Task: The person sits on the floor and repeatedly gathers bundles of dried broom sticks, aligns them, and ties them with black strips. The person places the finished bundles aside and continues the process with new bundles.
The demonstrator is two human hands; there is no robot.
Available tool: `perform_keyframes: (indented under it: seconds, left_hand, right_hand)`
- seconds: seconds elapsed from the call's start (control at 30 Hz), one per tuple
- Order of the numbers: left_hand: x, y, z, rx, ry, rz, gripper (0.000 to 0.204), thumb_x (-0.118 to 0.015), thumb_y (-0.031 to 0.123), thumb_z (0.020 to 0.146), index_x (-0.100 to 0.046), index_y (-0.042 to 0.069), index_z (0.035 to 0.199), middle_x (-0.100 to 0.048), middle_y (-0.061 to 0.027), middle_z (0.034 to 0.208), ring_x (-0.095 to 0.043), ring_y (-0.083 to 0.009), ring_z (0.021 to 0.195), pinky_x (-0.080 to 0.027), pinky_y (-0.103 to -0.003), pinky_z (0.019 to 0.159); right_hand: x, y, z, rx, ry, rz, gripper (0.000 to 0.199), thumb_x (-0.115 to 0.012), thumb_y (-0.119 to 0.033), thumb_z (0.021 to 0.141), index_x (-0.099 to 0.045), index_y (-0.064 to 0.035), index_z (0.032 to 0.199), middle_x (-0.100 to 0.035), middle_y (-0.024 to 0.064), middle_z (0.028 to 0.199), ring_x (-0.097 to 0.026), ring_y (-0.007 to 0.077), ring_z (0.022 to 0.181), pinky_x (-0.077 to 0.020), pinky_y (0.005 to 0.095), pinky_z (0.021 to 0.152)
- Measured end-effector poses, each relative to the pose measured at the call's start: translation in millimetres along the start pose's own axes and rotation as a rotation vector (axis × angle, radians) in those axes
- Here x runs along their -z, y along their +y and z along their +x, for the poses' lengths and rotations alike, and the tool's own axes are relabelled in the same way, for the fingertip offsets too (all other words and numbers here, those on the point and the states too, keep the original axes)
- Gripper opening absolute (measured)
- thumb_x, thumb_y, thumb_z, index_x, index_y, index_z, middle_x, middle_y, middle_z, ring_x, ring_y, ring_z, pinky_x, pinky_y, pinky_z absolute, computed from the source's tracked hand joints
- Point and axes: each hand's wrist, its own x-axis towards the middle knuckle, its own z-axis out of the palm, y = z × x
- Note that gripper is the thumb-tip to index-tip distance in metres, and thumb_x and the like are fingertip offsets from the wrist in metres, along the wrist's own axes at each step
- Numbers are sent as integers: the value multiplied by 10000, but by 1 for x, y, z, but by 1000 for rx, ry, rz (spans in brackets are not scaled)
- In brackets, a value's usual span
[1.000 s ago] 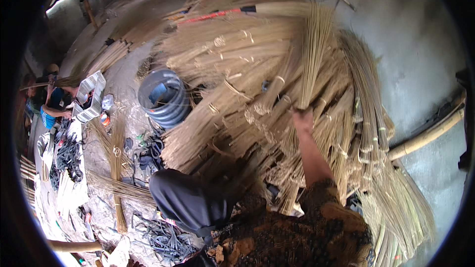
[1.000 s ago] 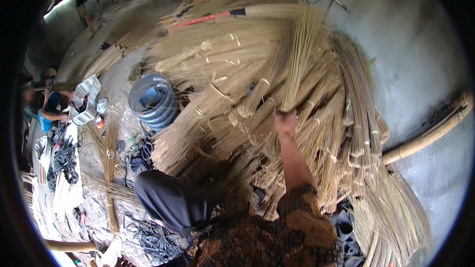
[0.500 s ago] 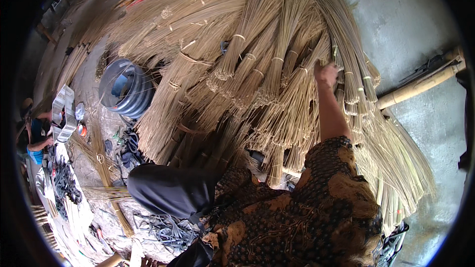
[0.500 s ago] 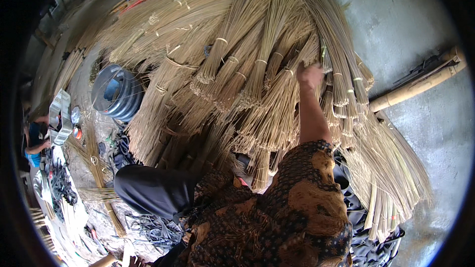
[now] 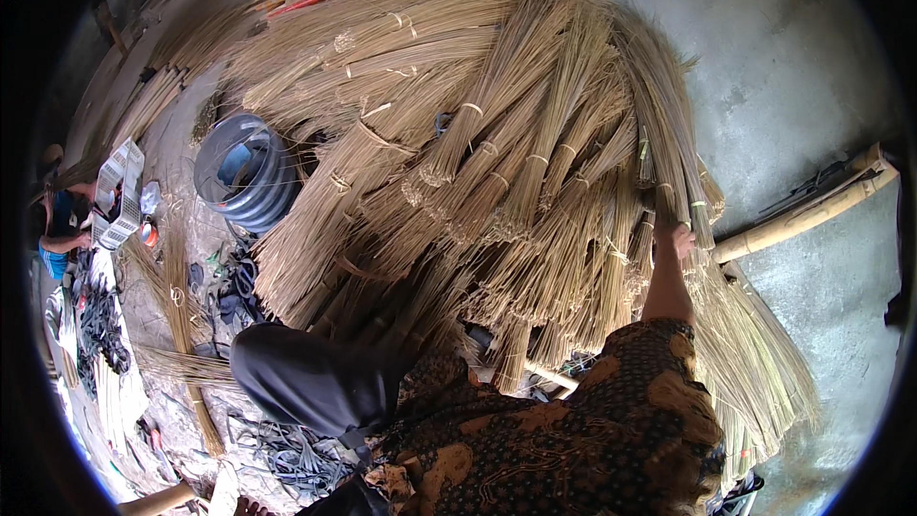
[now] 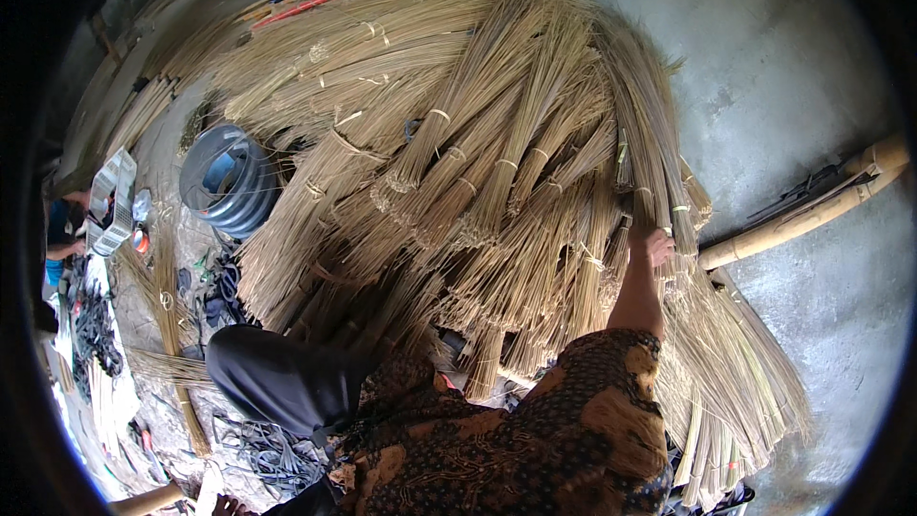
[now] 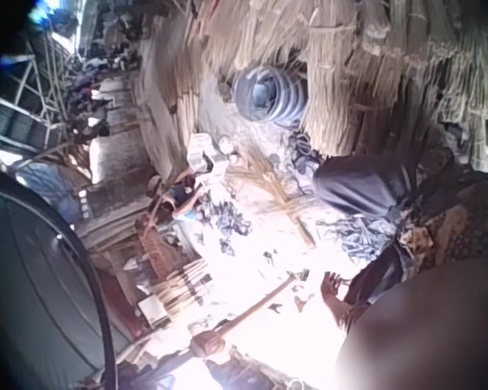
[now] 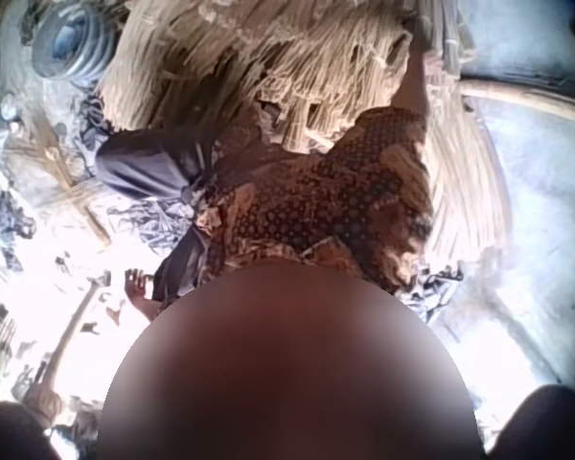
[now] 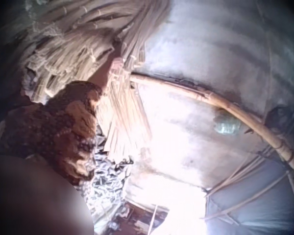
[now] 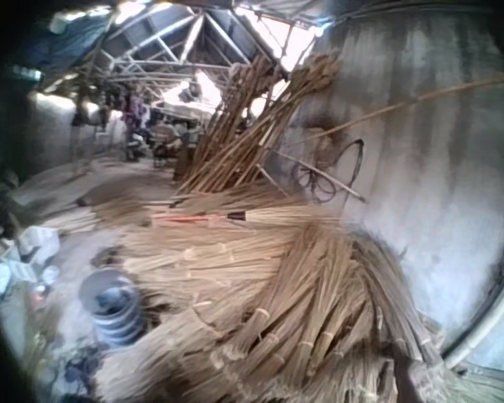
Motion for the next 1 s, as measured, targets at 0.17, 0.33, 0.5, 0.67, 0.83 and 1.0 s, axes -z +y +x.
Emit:
perform_keyframes:
  seconds: [0.17, 0.33, 0.5, 0.67, 0.83, 1.0]
  left_hand:
    - [8, -8, -2, -3, 0, -3, 535, -663, 414, 1002, -539, 118, 1429, -626, -123, 1325, -668, -335, 1120, -594, -450, 874]
    - [16, -17, -9, -1, -3, -4, 540, -671, 416, 997, -539, 114, 1425, -628, -124, 1318, -668, -339, 1119, -594, -457, 885]
    - [25, -17, -15, -22, 5, -25, 546, -678, 418, 992, -539, 109, 1420, -629, -126, 1310, -668, -343, 1117, -594, -465, 896]
    - [24, -14, -15, -16, 1, -13, 552, -685, 420, 987, -539, 104, 1416, -631, -127, 1303, -668, -347, 1116, -594, -473, 907]
    - [22, -6, -16, -9, 3, 14, 558, -692, 422, 982, -540, 99, 1411, -632, -129, 1296, -668, -351, 1114, -595, -481, 918]
    - [22, -7, -16, -3, 6, 18, 564, -700, 424, 977, -540, 95, 1407, -634, -130, 1288, -668, -356, 1113, -595, -488, 928]
  right_hand:
    - [57, -24, -35, 344, -60, 176, 725, -667, -569, 860, -647, 9, 1298, -647, 213, 1239, -642, 346, 1156, -508, 463, 1024]
    - [40, -44, -131, 449, -737, 796, 738, -644, -647, 907, -630, -40, 1327, -683, 170, 1232, -670, 276, 1095, -489, 491, 1058]
    - [-21, -70, -183, 614, -685, 486, 799, -557, -719, 928, -639, -20, 1306, -700, 236, 1212, -735, 314, 957, -571, 399, 894]
    - [-39, -93, -137, 608, -479, 644, 704, -651, -642, 909, -651, -49, 1289, -706, 231, 1174, -729, 331, 998, -567, 423, 922]
    - [-11, -70, -105, 345, -97, 242, 706, -641, -571, 941, -511, -96, 1447, -541, 196, 1438, -489, 338, 1375, -469, 497, 1083]
    - [-14, 3, -68, -23, -224, -50, 664, -557, -368, 1004, -317, -75, 1549, -379, 154, 1576, -389, 345, 1431, -355, 545, 1183]
